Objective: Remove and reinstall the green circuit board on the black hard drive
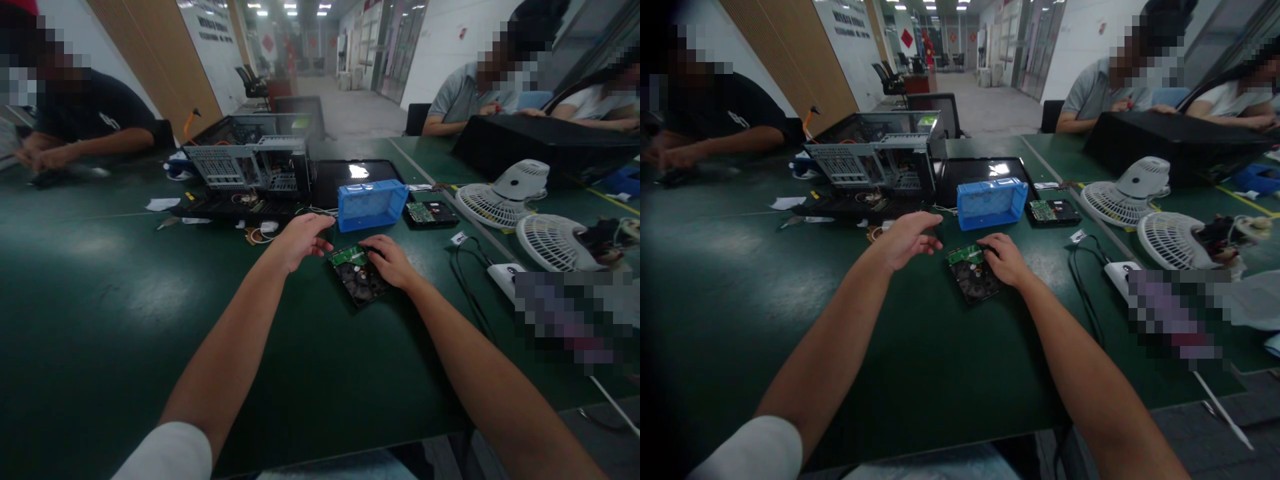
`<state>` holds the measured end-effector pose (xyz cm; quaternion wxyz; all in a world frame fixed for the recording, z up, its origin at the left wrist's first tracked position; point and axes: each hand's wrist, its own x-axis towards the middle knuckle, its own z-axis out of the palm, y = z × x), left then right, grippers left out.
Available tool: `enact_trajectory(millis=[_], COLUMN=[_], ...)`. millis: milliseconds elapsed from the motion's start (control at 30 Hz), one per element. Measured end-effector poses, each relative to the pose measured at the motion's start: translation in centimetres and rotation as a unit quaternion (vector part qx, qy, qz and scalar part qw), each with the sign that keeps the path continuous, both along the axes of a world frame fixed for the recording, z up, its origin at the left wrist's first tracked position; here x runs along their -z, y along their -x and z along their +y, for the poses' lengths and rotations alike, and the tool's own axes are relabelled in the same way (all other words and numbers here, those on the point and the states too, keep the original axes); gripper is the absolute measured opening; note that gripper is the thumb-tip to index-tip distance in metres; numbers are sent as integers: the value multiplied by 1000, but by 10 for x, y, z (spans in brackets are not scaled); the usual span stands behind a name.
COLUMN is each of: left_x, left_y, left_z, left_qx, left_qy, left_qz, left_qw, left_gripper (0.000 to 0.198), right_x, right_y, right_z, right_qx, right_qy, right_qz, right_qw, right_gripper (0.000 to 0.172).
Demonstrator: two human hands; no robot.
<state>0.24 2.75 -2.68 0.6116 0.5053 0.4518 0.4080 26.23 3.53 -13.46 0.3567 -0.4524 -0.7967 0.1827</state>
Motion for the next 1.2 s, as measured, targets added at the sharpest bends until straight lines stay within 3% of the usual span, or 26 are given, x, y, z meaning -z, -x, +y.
enact_trajectory(millis=[467,867,1200], left_x=[0,-6,-3], left_y=[3,3,3], left_z=[1,-3,0], left_qx=[0,53,32], left_qy=[-11,-16,-16], left_qz=[10,23,20], left_qw=[1000,998,999], left_gripper=[30,29,32], right_x=[-1,4,0], right_y=[-1,-5,-4], right_z=[2,5,3], right_qx=[4,-7,-5], right_qy=[-2,-7,-10], right_qz=[-41,-48,-61], right_qw=[999,999,998], right_gripper=[34,39,41])
